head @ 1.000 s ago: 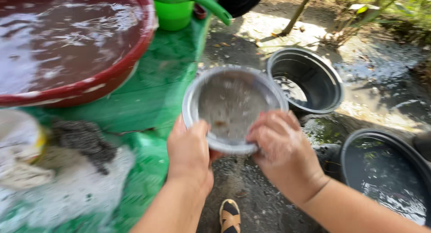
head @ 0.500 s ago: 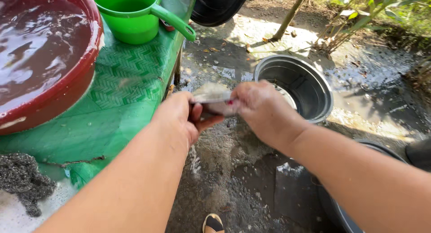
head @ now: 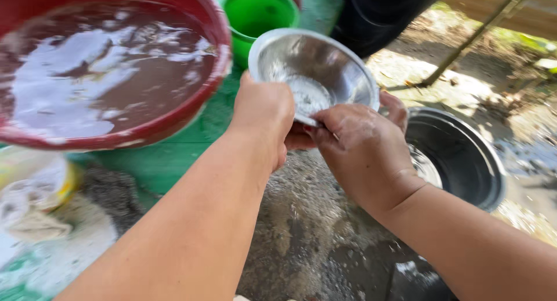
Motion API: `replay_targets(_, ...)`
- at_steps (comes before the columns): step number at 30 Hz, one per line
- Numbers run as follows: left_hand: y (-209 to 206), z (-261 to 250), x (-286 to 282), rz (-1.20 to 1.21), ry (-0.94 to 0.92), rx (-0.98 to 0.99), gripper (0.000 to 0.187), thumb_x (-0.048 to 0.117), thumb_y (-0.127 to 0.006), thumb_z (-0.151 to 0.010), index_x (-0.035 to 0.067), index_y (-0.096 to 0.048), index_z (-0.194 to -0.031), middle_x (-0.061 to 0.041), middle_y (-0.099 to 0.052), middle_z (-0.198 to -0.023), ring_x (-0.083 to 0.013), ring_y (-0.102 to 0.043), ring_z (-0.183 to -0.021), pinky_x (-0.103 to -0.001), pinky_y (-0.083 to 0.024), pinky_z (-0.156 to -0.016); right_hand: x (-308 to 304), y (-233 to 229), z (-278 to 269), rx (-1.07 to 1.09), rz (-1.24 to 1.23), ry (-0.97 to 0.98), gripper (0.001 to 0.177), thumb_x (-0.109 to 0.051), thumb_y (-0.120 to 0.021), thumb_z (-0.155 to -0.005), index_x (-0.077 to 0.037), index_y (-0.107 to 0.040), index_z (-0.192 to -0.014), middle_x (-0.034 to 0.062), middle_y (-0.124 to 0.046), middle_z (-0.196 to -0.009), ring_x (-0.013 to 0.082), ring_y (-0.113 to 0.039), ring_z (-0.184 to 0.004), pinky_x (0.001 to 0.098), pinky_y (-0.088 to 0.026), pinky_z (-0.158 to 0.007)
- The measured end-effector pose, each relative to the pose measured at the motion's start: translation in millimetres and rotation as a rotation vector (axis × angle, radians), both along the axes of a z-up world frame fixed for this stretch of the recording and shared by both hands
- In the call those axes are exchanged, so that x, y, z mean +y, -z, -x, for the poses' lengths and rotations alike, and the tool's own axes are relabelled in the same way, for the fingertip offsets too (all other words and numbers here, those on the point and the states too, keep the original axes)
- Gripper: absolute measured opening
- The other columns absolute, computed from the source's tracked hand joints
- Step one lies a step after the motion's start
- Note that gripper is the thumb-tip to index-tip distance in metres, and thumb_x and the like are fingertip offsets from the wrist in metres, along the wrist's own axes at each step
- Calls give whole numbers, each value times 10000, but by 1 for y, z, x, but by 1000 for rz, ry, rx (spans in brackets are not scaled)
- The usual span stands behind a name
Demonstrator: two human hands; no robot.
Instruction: The person washes a cup, three spoons, and a metal bowl using a cloth and a scrubber in a tub of soapy water.
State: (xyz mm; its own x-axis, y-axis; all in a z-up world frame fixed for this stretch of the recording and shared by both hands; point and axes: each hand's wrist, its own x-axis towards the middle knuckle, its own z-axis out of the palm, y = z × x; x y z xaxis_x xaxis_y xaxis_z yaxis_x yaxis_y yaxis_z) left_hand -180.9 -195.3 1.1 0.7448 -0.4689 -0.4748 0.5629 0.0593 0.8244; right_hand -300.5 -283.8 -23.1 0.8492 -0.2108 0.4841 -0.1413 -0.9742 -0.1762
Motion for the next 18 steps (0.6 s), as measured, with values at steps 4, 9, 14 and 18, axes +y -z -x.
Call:
replay_targets(4, -12, -39, 40, -59, -166, -204, 614, 34, -420, -841, 241, -426, -1419, -149, -668, -1126, -344, -724, -761, -501, -640, -531, 35, -24, -59, -6, -181, -261, 237, -173, -558, -968, -161, -744, -1115, 27, -776, -1010, 233, -718, -987, 447, -422, -1033)
replay_targets(9, -11, -102, 116, -92, -404, -550, 666, -8, -457, -810, 210, -537, -1434, -151, -703, -1133, -224, -763, -720, -445, -655, -532, 66, -16, -125, 230, -360, -559, 390, -328, -538, -1029, -135, -627, -1356, 121, -695, -1335, 279, -589, -1270, 466, -428, -1106)
replay_targets(14, -36, -121, 183, -133, -362, -194, 541, 35, -409, -848, 227, -476, -1349, -166, -703, -1010, -360, -680, -508, -506, -555, -363, 68, 5, -200, 263, 373, -586, 400, -255, -386, -1066, -184, -602, -1394, 128, -503, -1542, 310, -368, -1469, 670, -122, -1174)
replay_targets(18, -24, -131, 206, -103, -301, -118, 496, 54, -399, -862, 196, -537, -1316, -162, -721, -963, -316, -676, -500, -464, -561, -325, 100, 23, -252, 188, 503, -692, 555, -339, -399, -1011, -201, -479, -1543, 217, -350, -1631, 388, -245, -1480, 756, -53, -982)
